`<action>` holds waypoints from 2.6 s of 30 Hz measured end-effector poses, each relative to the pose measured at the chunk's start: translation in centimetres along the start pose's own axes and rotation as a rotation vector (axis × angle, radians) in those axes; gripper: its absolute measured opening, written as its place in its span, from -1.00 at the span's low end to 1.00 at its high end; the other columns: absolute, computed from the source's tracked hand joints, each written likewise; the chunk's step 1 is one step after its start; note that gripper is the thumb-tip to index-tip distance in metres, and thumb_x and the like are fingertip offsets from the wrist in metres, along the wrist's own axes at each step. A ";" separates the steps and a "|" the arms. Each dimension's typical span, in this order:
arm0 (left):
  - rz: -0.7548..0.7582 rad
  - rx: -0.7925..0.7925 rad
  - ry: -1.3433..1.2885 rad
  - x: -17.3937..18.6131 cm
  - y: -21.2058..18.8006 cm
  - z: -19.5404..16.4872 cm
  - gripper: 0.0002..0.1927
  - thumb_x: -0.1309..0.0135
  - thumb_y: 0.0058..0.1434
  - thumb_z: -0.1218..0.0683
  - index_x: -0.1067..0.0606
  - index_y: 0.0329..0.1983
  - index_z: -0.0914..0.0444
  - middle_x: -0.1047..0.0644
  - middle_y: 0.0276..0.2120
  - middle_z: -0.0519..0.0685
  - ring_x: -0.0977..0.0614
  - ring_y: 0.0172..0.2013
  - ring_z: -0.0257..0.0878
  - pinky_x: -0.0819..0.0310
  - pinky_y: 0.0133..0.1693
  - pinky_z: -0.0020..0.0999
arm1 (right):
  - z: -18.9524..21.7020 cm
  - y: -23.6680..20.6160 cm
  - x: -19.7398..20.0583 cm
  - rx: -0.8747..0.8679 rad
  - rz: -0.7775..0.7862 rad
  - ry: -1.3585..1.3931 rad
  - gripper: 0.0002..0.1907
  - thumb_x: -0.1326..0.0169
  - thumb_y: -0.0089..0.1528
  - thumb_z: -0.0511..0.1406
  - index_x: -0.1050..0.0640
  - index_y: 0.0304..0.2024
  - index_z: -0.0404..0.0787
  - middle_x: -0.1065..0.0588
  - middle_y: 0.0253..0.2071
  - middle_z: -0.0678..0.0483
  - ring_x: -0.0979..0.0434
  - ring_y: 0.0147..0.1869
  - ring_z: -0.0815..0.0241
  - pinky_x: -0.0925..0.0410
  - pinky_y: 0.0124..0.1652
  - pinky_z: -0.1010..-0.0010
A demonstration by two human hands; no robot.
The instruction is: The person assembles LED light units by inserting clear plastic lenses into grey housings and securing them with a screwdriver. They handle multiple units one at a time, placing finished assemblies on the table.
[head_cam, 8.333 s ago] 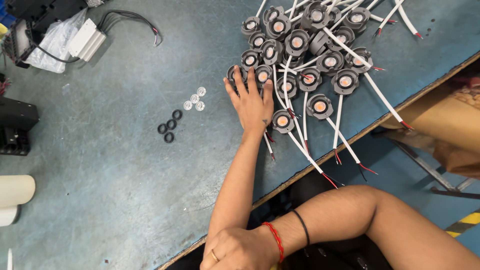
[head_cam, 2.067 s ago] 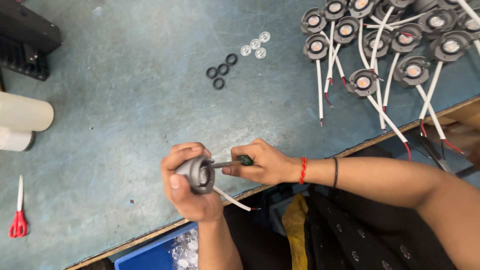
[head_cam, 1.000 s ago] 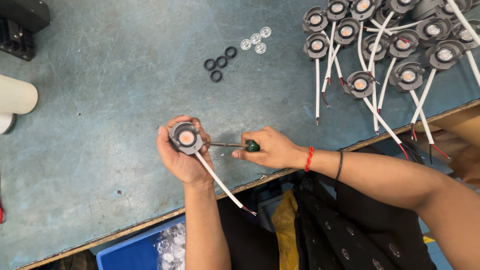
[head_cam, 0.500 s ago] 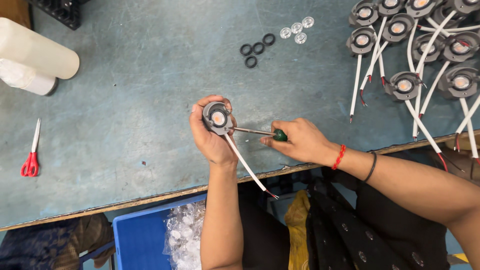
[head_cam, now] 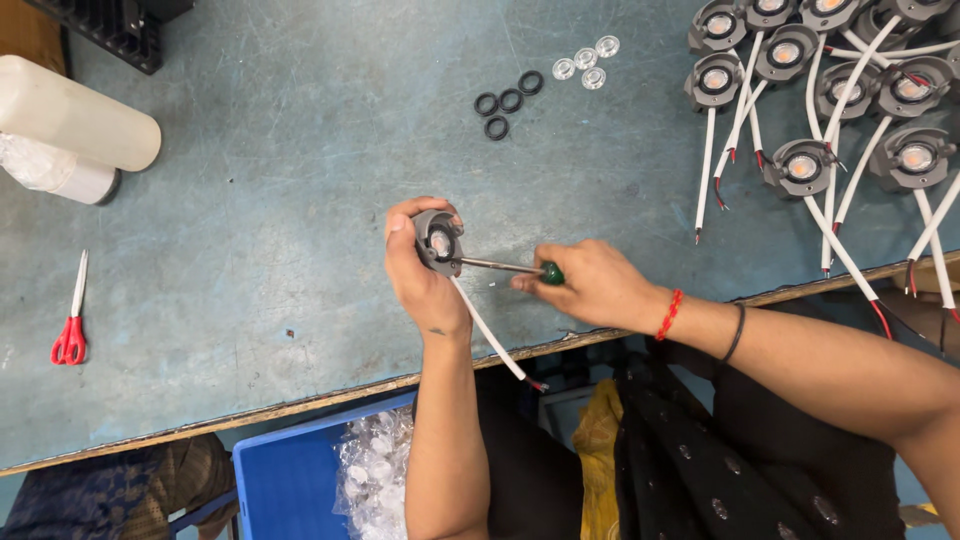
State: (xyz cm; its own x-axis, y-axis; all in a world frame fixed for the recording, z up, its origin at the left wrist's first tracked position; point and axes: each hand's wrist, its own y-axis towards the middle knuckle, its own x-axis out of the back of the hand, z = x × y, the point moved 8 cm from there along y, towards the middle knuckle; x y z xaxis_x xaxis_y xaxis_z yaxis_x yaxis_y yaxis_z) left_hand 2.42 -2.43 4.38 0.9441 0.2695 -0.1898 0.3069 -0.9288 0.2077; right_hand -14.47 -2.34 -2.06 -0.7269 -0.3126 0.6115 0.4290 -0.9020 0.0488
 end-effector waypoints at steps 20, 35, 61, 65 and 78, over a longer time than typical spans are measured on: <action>0.154 -0.221 0.209 -1.4 -2.0 -6.0 -0.54 0.22 0.53 -0.09 -0.42 0.00 0.45 -0.50 -0.25 0.14 -0.52 -0.25 -0.19 -0.39 -0.17 -0.41 | 1.5 0.2 -2.8 0.172 0.036 0.329 -0.64 -0.24 0.26 -0.12 -0.46 -0.48 -0.17 -0.32 -0.73 0.07 -0.31 -0.68 0.16 -0.19 -0.57 0.28; 0.177 -0.107 0.161 1.2 -1.4 -3.7 -0.50 0.24 0.55 -0.10 -0.42 -0.07 0.47 -0.51 -0.30 0.22 -0.52 -0.29 -0.15 -0.40 -0.18 -0.37 | 1.4 0.0 -4.0 0.131 0.108 0.299 -0.49 -0.15 0.29 0.04 -0.39 -0.53 -0.17 -0.24 -0.77 0.10 -0.30 -0.72 0.14 -0.17 -0.59 0.27; 0.348 0.458 -0.487 -3.1 -0.7 5.4 -0.45 0.31 0.53 -0.15 -0.54 -0.15 0.34 -0.54 -0.37 0.07 -0.43 -0.49 -0.33 -0.20 -0.52 -0.46 | -6.3 0.1 -0.3 -0.195 -0.115 1.010 -0.78 -0.13 0.34 -0.27 -0.40 -0.35 -0.19 -0.31 -0.59 0.22 -0.26 -0.52 0.43 -0.21 -0.48 0.52; 0.408 0.407 -0.457 -3.3 -0.7 4.8 -0.46 0.30 0.54 -0.13 -0.57 -0.13 0.35 -0.55 -0.37 0.06 -0.47 -0.45 -0.32 -0.22 -0.48 -0.45 | -6.1 0.1 -0.4 -0.184 -0.106 1.004 -0.76 -0.13 0.35 -0.26 -0.39 -0.36 -0.17 -0.31 -0.60 0.21 -0.25 -0.53 0.43 -0.20 -0.49 0.51; 0.138 0.480 -0.241 -1.3 0.9 7.1 -0.59 -0.06 0.30 0.03 -0.43 0.19 0.25 -0.64 -0.18 -0.05 -0.52 -0.43 -0.40 -0.44 -0.39 -0.51 | -5.3 0.0 -0.5 -0.203 -0.216 0.967 -0.79 -0.18 0.30 -0.25 -0.41 -0.25 -0.17 -0.37 -0.48 0.22 -0.32 -0.47 0.44 -0.25 -0.46 0.54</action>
State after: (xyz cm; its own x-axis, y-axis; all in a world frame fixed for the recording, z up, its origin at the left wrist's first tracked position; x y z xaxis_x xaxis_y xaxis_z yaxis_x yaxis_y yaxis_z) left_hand 0.63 -5.38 -2.02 0.9002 0.1238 -0.4176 0.0401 -0.9782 -0.2035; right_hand -16.99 -3.74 -6.51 -0.9397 -0.1628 -0.3009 0.2030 -0.9733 -0.1074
